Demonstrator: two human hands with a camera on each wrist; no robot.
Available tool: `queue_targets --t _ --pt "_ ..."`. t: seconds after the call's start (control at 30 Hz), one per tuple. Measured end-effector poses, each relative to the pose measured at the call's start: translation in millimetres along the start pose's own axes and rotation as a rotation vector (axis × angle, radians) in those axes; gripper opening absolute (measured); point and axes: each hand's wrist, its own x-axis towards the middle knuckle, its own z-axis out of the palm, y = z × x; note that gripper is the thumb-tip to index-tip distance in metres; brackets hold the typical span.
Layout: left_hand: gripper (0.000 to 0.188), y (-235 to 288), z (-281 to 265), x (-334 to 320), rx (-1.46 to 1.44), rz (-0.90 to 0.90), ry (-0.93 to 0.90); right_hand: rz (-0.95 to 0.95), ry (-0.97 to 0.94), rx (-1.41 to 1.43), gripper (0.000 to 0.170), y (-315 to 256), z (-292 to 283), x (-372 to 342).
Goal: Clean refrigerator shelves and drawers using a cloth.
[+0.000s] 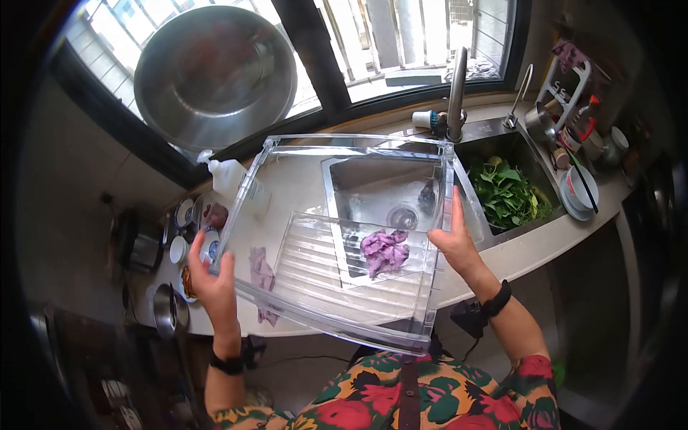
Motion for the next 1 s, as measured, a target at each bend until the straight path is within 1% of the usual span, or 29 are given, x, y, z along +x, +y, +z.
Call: queue_targets --t 0.03,0.07,0.13,0.17,0.2,0.23,0.27,0.33,0.37,0.4,0.47,0.5,0.57,0.7,0.8,0.87,0.9,0.93,1.0 --pt "0.05 -21 -5 -18 -0.003 -0.123 0.094 -0.003 -0.008 -0.008 0.08 -2 -1 0" --pt "0.05 -35 -6 -35 0.003 -0.135 0.1 -0.006 -0.017 -0.017 0.081 -3 -2 0" --pt "0.054 -49 -7 -61 -0.389 -0.589 0.22 -0.034 -0.02 -0.028 0.081 3 -4 1" --pt "0.054 -45 -8 -67 -0.384 -0.601 0.229 -0.065 -0.005 -0.038 0.081 6 -3 1" --pt "0.053 -37 -9 -71 -0.607 -0.855 0.119 -0.062 -0.022 -0.041 0.081 8 -4 1" --pt "0.051 -31 -9 -75 -0.836 -1.1 0.005 -0.065 -0.025 0.034 0.081 10 -4 2" --pt "0.051 -32 -5 -79 -0.838 -1.106 0.021 -0.069 -0.026 0.109 0.081 13 -3 4" --pt "0.046 -38 8 -82 -0.799 -0.92 -0.09 -0.051 -0.009 0.14 0.081 23 -2 5" --pt "0.038 -29 13 -77 -0.724 -0.943 -0.026 -0.045 -0.014 0.151 0.081 22 -2 3" --pt "0.038 -24 14 -74 -0.728 -0.942 -0.022 -0.044 -0.016 0.163 0.081 20 -2 3" --pt "0.035 -18 16 -69 -0.625 -0.959 0.032 -0.036 -0.051 0.205 0.082 8 -1 2" --pt "0.035 -14 15 -69 -0.62 -0.973 0.04 -0.017 -0.038 0.224 0.082 7 -1 0" --pt "0.033 -9 17 -67 -0.642 -0.934 0.075 -0.008 -0.016 0.241 0.082 11 -1 -4" --pt "0.03 -8 26 -67 -0.661 -0.924 0.177 -0.019 -0.051 0.297 0.082 8 -2 -1" --pt "0.024 -7 24 -74 -0.664 -0.941 0.281 -0.003 -0.134 0.307 0.082 19 -6 7" --pt "0.018 4 24 -83 -0.638 -0.834 0.313 -0.053 -0.17 0.239 0.082 25 -8 15" --pt "0.014 14 24 -82 -0.63 -0.849 0.346 -0.091 -0.206 0.219 0.084 22 -10 18" --pt "0.014 16 25 -78 -0.622 -0.856 0.369 -0.09 -0.229 0.223 0.084 17 -14 22" --pt "0.013 14 21 -81 -0.532 -0.901 0.337 -0.013 -0.328 0.141 0.091 13 -23 22"
